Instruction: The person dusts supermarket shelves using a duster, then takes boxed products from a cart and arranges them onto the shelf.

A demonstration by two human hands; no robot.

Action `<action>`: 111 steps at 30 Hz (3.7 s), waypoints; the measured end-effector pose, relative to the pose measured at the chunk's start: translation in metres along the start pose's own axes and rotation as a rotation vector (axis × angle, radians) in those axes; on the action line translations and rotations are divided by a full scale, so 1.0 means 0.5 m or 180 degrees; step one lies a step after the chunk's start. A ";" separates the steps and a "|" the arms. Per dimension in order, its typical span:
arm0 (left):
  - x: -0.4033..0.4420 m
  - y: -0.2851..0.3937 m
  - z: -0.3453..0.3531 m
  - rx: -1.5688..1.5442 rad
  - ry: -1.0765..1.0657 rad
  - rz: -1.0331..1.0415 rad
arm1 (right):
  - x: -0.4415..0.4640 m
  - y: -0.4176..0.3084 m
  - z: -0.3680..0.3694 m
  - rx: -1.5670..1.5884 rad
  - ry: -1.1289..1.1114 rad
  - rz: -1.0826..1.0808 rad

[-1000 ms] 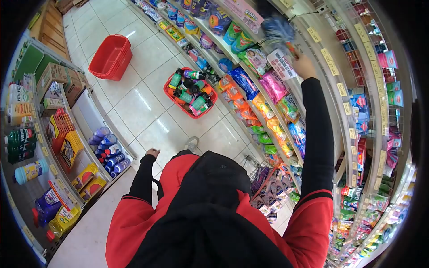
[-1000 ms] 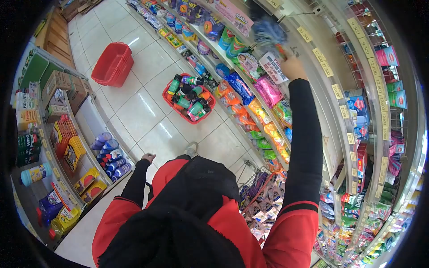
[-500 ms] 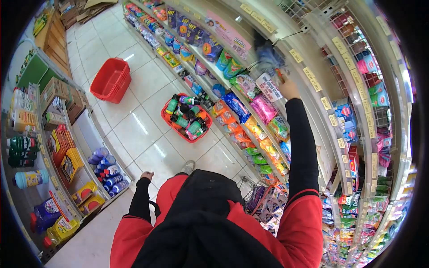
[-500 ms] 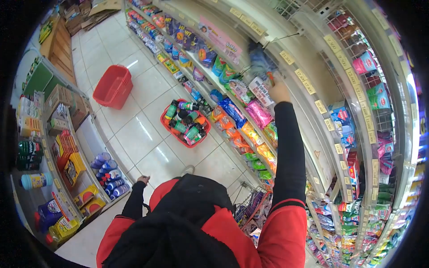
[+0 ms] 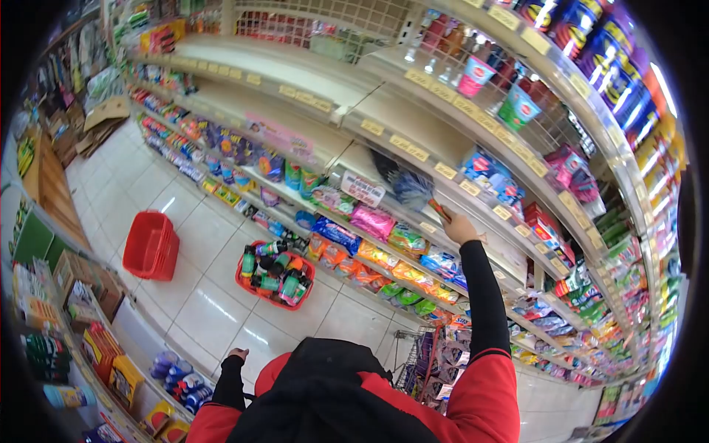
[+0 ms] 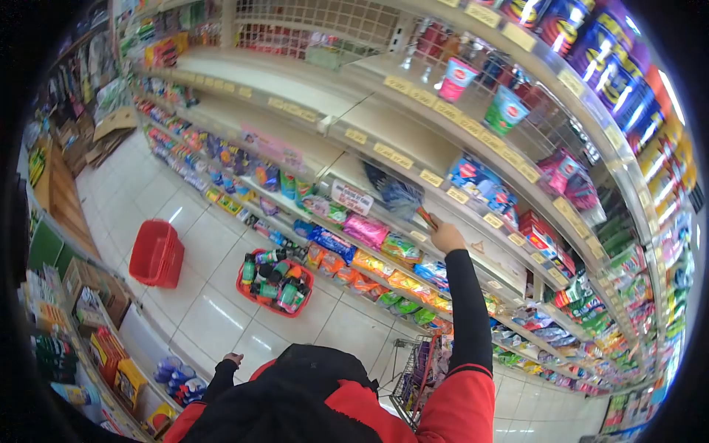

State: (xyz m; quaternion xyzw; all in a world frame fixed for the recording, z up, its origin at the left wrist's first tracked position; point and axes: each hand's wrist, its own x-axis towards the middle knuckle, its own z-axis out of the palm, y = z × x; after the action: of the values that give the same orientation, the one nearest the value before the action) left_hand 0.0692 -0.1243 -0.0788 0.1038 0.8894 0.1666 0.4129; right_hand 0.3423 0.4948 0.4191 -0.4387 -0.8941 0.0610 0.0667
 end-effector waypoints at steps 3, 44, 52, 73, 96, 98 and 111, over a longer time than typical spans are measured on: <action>0.003 0.063 -0.036 -0.0027 -0.0041 0.0095 | -0.067 0.134 -0.013 -0.0123 0.0159 0.0442; -0.239 0.220 0.148 0.0761 -0.0558 0.0061 | -0.662 0.636 -0.277 0.0617 -0.0153 0.1280; -0.258 0.262 0.187 0.0874 -0.0445 0.0437 | -0.712 0.709 -0.254 0.0122 0.0047 0.1464; -0.282 0.325 0.212 0.1044 -0.0519 0.0642 | -0.901 0.498 -0.014 -0.0121 0.0337 0.0039; -0.335 0.317 0.104 0.0751 -0.0414 0.0321 | -0.661 0.420 0.291 0.1143 0.0905 0.2533; -0.336 0.316 0.086 0.0693 -0.0364 0.0306 | -0.599 0.391 0.299 0.1222 0.1063 0.2788; -0.440 0.231 0.014 0.0634 -0.0120 -0.0242 | -0.381 0.476 0.432 0.1419 0.0591 0.2562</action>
State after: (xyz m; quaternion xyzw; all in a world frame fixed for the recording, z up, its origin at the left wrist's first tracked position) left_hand 0.2202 -0.0871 0.1149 0.1136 0.8969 0.0595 0.4232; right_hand 0.6053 0.4777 0.1541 -0.7291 -0.6083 0.2330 0.2101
